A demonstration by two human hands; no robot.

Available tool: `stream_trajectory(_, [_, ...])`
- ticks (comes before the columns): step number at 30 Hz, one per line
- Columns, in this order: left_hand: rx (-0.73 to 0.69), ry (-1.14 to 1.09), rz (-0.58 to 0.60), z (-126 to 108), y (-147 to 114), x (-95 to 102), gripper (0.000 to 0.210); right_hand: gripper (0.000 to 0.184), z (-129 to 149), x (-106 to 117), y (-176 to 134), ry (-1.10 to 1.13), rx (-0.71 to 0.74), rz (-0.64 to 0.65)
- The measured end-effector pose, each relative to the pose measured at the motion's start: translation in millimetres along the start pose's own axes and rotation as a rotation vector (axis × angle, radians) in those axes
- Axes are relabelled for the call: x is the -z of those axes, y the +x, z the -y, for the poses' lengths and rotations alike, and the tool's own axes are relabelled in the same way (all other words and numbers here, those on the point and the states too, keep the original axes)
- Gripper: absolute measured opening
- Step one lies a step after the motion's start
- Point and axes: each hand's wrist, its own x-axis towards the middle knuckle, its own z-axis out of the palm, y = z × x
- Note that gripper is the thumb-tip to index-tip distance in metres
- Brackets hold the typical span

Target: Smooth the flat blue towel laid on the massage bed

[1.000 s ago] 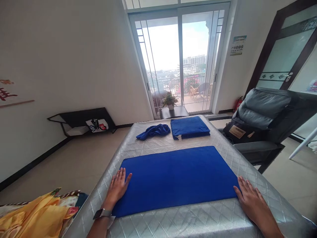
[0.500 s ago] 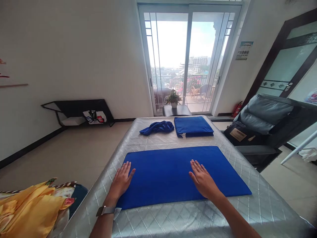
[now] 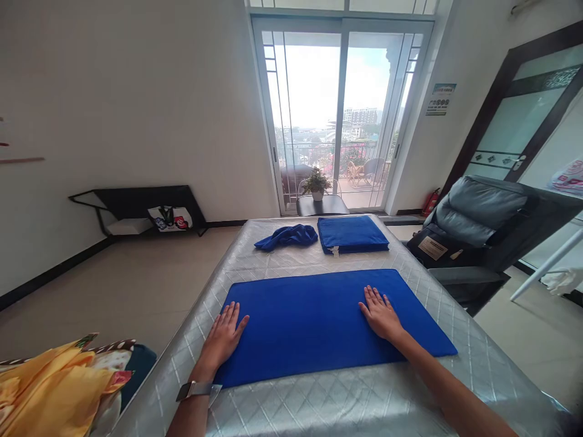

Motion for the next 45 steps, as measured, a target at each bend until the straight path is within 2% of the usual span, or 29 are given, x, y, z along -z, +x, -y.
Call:
stream_trajectory(4, [-0.010,0.013,0.000,1.0,-0.5,5.5,0.079,0.067,-79.9,2.9,-2.7,-0.074,-0.201,-0.053])
stream_trajectory(6, [-0.015,0.025,-0.011,-4.1,-0.1,11.5,0.080,0.067,-103.9,0.7,-4.5,-0.081,-0.239,-0.076])
stream_trajectory(8, [-0.031,0.037,-0.044,-20.3,0.8,17.9,0.080,0.068,-115.1,-2.7,-4.9,-0.079,-0.244,-0.095])
stream_trajectory(11, [-0.142,0.038,-0.071,-73.8,2.7,23.8,0.074,0.069,-116.9,-6.5,-2.8,-0.066,-0.246,-0.102])
stream_trajectory(17, [-0.562,-0.016,0.043,-234.5,16.5,20.2,0.066,0.070,-115.8,-9.0,-0.7,-0.040,-0.265,-0.116])
stream_trajectory(19, [-0.588,-0.037,0.087,-269.7,25.3,15.8,0.069,0.070,-117.0,-10.4,-1.2,-0.033,-0.265,-0.127])
stream_trajectory(21, [-0.518,-0.043,0.126,-284.6,33.6,10.0,0.074,0.070,-117.8,-12.1,-1.5,-0.032,-0.268,-0.137])
stream_trajectory(23, [-0.399,-0.037,0.139,-279.1,39.6,3.8,0.079,0.070,-118.3,-13.7,-1.3,-0.045,-0.274,-0.140])
stream_trajectory(26, [-0.238,-0.004,0.127,-239.9,44.5,-2.0,0.084,0.070,-118.9,-15.4,-0.2,-0.074,-0.277,-0.134])
stream_trajectory(33, [0.103,0.125,0.048,-85.1,48.3,11.9,0.086,0.070,-121.5,-20.2,2.4,-0.060,-0.274,-0.142])
stream_trajectory(36, [0.233,0.123,0.011,-36.4,45.4,16.1,0.084,0.069,-122.3,-20.1,2.8,-0.042,-0.281,-0.142])
stream_trajectory(38, [0.280,0.108,-0.004,-20.0,43.0,14.8,0.084,0.068,-122.2,-16.5,2.1,-0.044,-0.288,-0.125])
stream_trajectory(41, [0.287,0.099,-0.036,-14.6,41.3,10.9,0.083,0.067,-115.4,-4.6,0.4,-0.084,-0.326,-0.088])
stream_trajectory(43, [0.258,0.089,-0.069,-17.0,42.1,10.2,0.083,0.066,-100.2,6.3,0.8,-0.132,-0.342,-0.100])
stream_trajectory(45, [0.215,0.071,-0.112,-20.5,43.8,11.8,0.084,0.065,-72.1,17.1,4.0,-0.161,-0.287,-0.135])
